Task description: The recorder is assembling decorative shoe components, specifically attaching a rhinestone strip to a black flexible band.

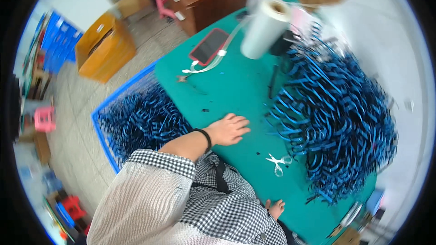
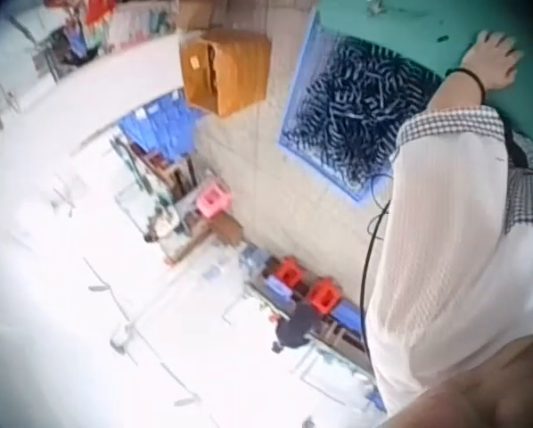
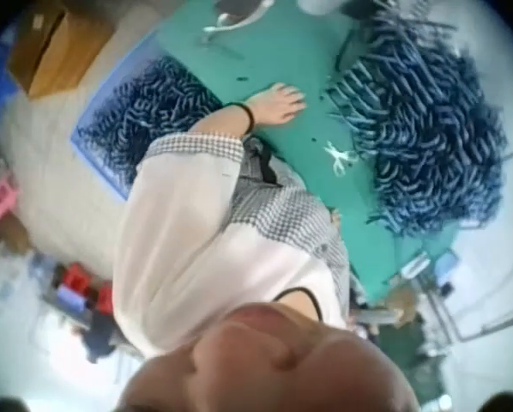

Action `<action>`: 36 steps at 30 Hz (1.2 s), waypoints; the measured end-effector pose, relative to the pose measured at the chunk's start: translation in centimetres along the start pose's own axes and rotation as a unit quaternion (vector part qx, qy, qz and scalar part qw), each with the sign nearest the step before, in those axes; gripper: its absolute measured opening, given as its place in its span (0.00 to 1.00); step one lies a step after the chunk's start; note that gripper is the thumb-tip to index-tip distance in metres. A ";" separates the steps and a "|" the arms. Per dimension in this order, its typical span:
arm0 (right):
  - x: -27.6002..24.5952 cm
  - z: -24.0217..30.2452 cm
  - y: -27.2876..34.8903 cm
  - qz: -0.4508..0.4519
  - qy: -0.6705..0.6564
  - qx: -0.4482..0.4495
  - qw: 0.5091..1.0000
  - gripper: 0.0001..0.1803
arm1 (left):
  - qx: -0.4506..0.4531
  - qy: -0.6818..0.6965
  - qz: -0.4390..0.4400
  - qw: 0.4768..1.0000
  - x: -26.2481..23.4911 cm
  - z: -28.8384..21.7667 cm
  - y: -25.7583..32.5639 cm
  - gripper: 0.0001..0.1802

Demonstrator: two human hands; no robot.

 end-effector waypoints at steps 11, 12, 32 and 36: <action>-5.1 5.0 -10.9 0.010 0.313 -0.129 0.941 0.41 | 0.019 0.040 -0.066 0.997 2.5 -0.3 0.1 0.16; -5.6 5.4 -11.2 0.012 0.327 -0.131 0.936 0.41 | 0.018 0.041 -0.074 0.996 2.4 -0.2 0.1 0.16; -5.7 3.1 2.6 -0.021 0.038 -0.036 0.998 0.33 | 0.030 0.011 0.071 0.997 1.7 -1.5 -3.2 0.22; -5.6 3.3 3.1 -0.085 -0.011 -0.094 0.992 0.34 | 0.036 -0.007 0.098 0.994 2.9 -2.1 -2.7 0.23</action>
Point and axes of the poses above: each hand's wrist, its own y-axis away from the middle knuckle, its own x-axis out of the palm, z = x × y, the point moved 10 cm from there along -y, towards the middle knuckle, and after that the axes turned 4 degrees about z, right-handed, at the moved point
